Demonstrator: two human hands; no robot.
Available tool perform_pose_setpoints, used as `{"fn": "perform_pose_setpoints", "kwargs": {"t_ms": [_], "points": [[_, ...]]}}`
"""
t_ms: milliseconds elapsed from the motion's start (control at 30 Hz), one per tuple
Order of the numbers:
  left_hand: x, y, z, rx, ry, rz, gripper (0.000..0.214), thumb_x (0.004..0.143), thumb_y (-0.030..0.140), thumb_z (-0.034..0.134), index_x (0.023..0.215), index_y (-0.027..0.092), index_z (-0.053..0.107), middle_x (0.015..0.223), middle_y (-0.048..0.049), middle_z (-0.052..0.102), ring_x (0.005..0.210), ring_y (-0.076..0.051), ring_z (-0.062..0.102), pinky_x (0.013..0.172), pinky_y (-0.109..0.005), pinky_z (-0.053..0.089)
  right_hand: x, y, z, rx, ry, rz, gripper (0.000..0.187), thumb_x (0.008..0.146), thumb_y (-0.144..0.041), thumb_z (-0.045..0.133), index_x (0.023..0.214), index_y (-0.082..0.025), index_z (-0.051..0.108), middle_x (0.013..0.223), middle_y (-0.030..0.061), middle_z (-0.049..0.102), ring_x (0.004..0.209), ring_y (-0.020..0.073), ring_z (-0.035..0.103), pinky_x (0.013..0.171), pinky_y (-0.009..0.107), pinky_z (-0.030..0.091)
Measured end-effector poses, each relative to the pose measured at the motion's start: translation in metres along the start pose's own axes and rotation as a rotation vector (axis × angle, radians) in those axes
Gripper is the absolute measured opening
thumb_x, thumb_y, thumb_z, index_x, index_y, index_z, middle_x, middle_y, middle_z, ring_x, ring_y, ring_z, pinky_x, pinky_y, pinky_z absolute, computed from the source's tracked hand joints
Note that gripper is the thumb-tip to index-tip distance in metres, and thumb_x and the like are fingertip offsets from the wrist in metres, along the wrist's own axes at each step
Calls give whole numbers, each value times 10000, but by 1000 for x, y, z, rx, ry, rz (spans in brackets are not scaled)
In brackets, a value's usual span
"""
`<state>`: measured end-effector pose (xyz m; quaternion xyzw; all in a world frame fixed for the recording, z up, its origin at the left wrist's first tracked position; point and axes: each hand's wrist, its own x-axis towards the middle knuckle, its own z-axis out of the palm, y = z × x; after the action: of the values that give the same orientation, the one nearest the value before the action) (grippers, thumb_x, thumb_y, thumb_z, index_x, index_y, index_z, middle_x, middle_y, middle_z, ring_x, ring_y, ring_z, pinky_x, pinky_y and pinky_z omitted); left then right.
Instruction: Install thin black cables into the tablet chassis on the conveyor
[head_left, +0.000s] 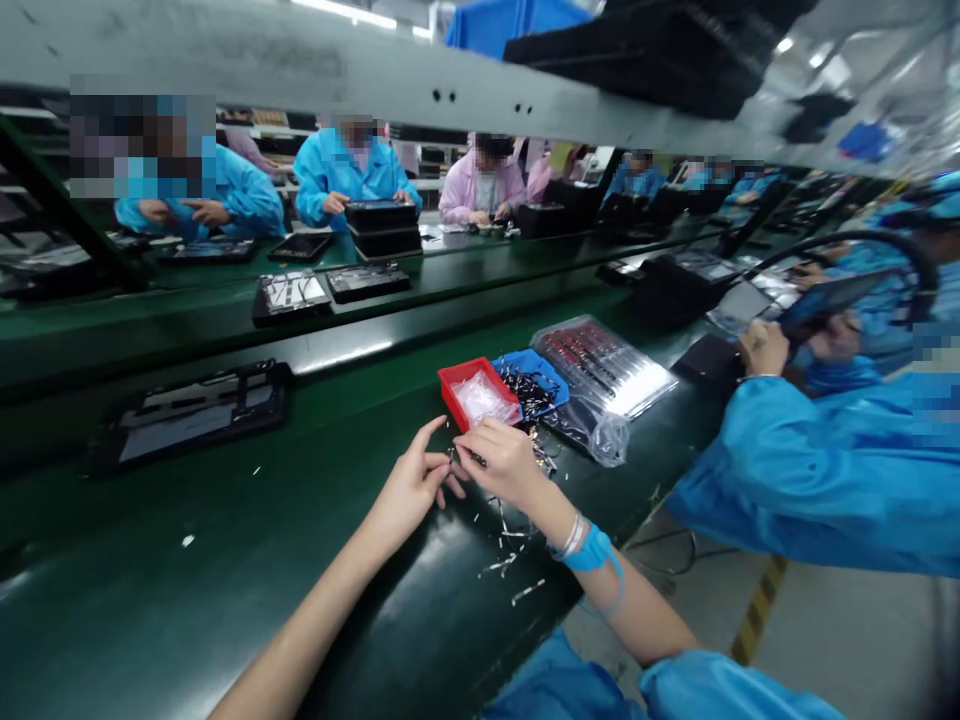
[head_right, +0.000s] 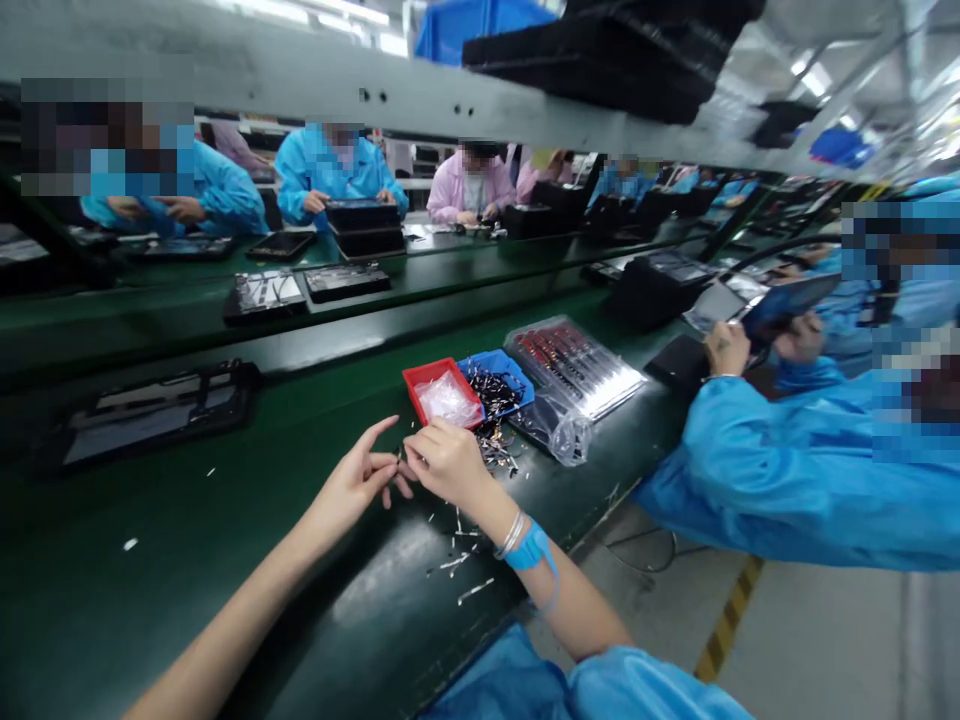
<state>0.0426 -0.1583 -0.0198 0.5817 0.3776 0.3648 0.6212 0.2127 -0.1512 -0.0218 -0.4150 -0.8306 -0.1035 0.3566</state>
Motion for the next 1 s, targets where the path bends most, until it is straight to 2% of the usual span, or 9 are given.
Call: {"fn": "perform_pose_setpoints", "kwargs": {"t_ms": [100,200,367,467,567,633,733,833,1000], "points": [[3,-2,-7,-56,1,-17,867,799,311,587,1476,64,105,731,-45,681,564,-167,630,439,-223,420,3,10,1,-136,63,104,262,858,-52,469,908,-151,707,769,79,710,721,186,599,634,306,492],[7,-5,-12,-90,-12,-16,991,778,406,630,1482,43,34,636,-3,640,470,-145,558,390,-213,362,4,5,1,-108,38,47,380,833,-34,500,1155,-166,652,991,86,713,861,189,612,685,295,514],[3,0,-8,20,-56,-24,936,790,459,593,1479,22,135,578,6,612,404,-138,501,361,-217,337,-1,-16,8,72,107,-75,202,899,-146,523,838,-183,712,790,46,704,728,156,603,599,264,504],[5,6,-24,122,109,-55,705,786,336,647,1400,89,404,696,-60,684,524,-181,614,450,-260,451,-5,-20,4,101,159,-69,216,899,-109,510,845,-171,710,793,59,716,732,159,625,621,275,519],[9,8,-83,251,527,-53,542,759,170,699,1279,157,549,1094,-119,682,983,-228,659,812,-315,528,-10,-12,-1,134,224,-7,185,869,-105,570,897,-213,717,789,31,733,723,157,652,678,303,537],[0,8,-138,365,868,-70,527,782,121,680,1287,164,538,1387,-139,505,1295,-267,465,1031,-351,423,-14,-6,-2,143,257,65,178,844,-106,608,899,-231,721,787,20,736,719,165,664,706,323,538],[-30,7,-214,496,1271,-167,511,853,196,649,1335,157,482,1498,-152,337,1372,-327,333,1092,-507,345,-22,-3,-1,143,298,143,171,827,-102,632,906,-223,725,776,27,728,699,172,662,699,331,533],[-60,6,-270,571,1463,-285,416,916,335,594,1289,170,516,1339,-116,502,1171,-271,536,965,-507,470,-26,-2,4,137,342,200,188,819,-106,646,942,-221,730,777,31,724,672,174,653,684,334,528],[-81,1,-319,698,1481,-407,376,917,350,595,1235,155,549,1234,-102,569,1055,-234,598,879,-440,527,-25,7,10,136,347,221,199,817,-95,643,946,-222,728,789,27,717,675,168,652,693,327,524]]}}
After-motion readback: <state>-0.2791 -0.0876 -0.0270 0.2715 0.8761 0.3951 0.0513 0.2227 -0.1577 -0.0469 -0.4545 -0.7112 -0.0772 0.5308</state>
